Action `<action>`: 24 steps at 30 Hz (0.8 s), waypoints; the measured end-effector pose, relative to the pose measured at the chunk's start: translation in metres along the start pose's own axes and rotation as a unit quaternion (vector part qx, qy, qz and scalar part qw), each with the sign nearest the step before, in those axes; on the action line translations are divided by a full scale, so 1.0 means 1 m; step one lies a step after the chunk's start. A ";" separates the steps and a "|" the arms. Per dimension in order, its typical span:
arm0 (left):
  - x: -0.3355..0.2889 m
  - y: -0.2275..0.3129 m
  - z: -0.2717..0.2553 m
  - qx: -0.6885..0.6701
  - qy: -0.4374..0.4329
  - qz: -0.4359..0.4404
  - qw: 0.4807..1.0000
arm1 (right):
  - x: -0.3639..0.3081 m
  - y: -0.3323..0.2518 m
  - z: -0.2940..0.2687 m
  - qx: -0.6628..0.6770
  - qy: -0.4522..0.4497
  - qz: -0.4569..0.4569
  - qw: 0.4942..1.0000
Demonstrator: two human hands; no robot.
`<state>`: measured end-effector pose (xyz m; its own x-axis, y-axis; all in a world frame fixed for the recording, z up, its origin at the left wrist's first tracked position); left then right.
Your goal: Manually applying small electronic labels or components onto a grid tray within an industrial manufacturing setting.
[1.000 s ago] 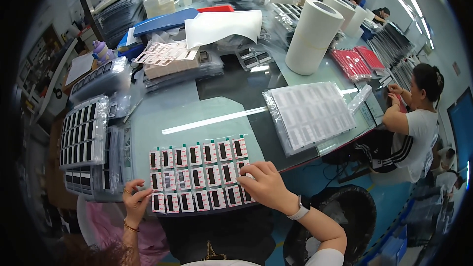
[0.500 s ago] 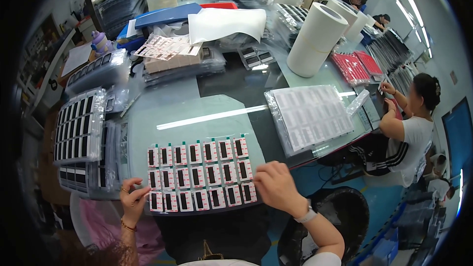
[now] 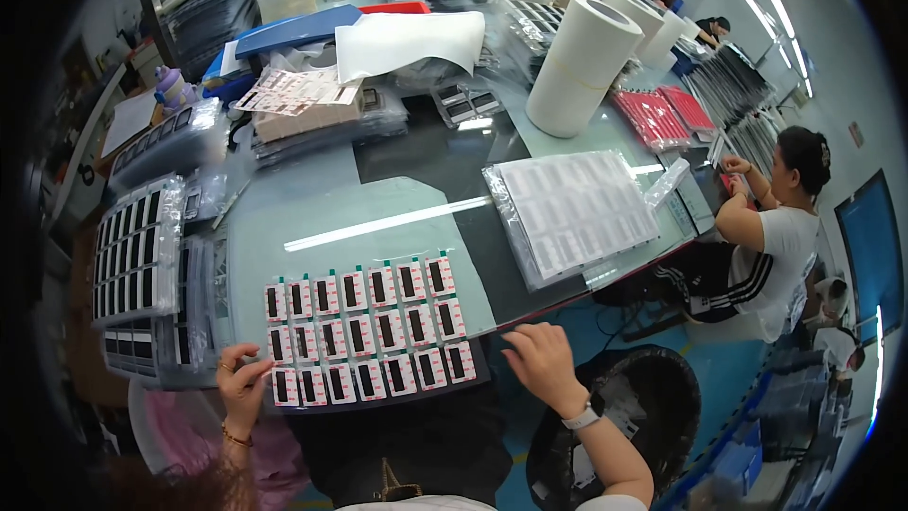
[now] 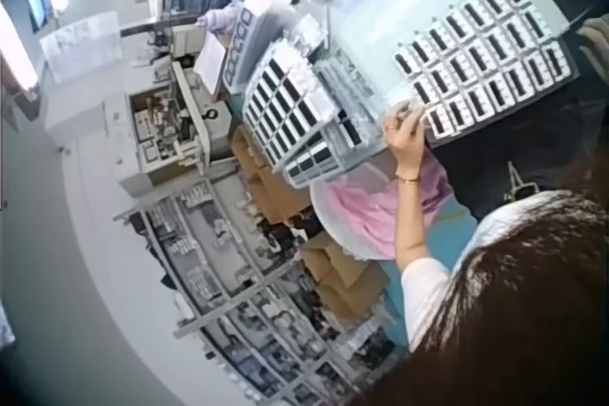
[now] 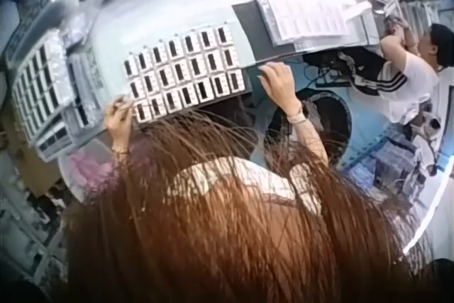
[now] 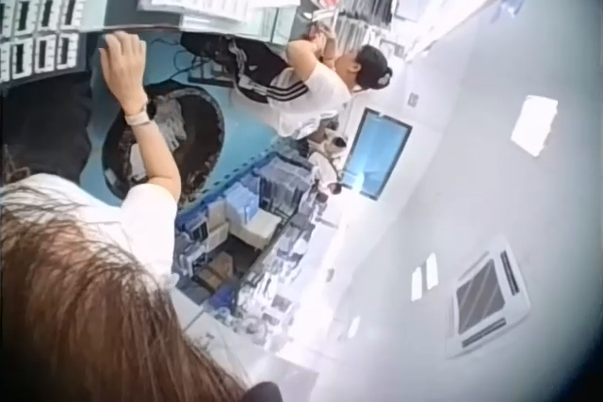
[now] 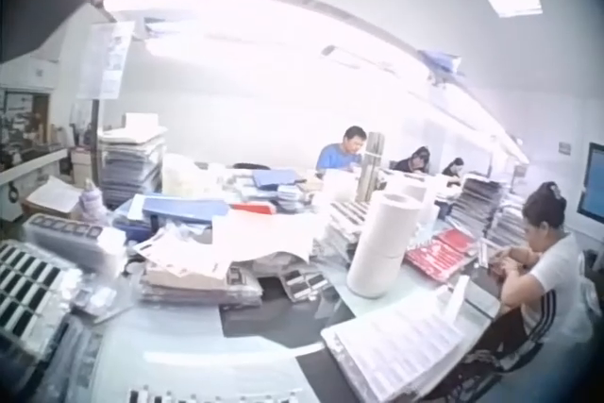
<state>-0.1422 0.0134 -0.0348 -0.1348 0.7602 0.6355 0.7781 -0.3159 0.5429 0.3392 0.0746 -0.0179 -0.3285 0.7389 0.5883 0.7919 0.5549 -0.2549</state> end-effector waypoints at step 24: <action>0.153 0.152 0.083 -0.365 -0.032 -0.169 0.915 | 0.145 0.076 -0.118 0.214 0.313 0.226 0.897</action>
<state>0.0065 0.1285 0.0999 -0.2387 0.9086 0.3427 0.0790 -0.3336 0.9394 0.4128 0.1791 0.1384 0.4360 0.6404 0.6322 0.4569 0.4477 -0.7686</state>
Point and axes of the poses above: each hand's wrist, its own x-axis towards the middle knuckle, its own z-axis out of the palm, y = z × x, the point moved 1 cm from there along x, towards the middle knuckle, and after that the axes turned 15 degrees about y, right-handed, at the moved point
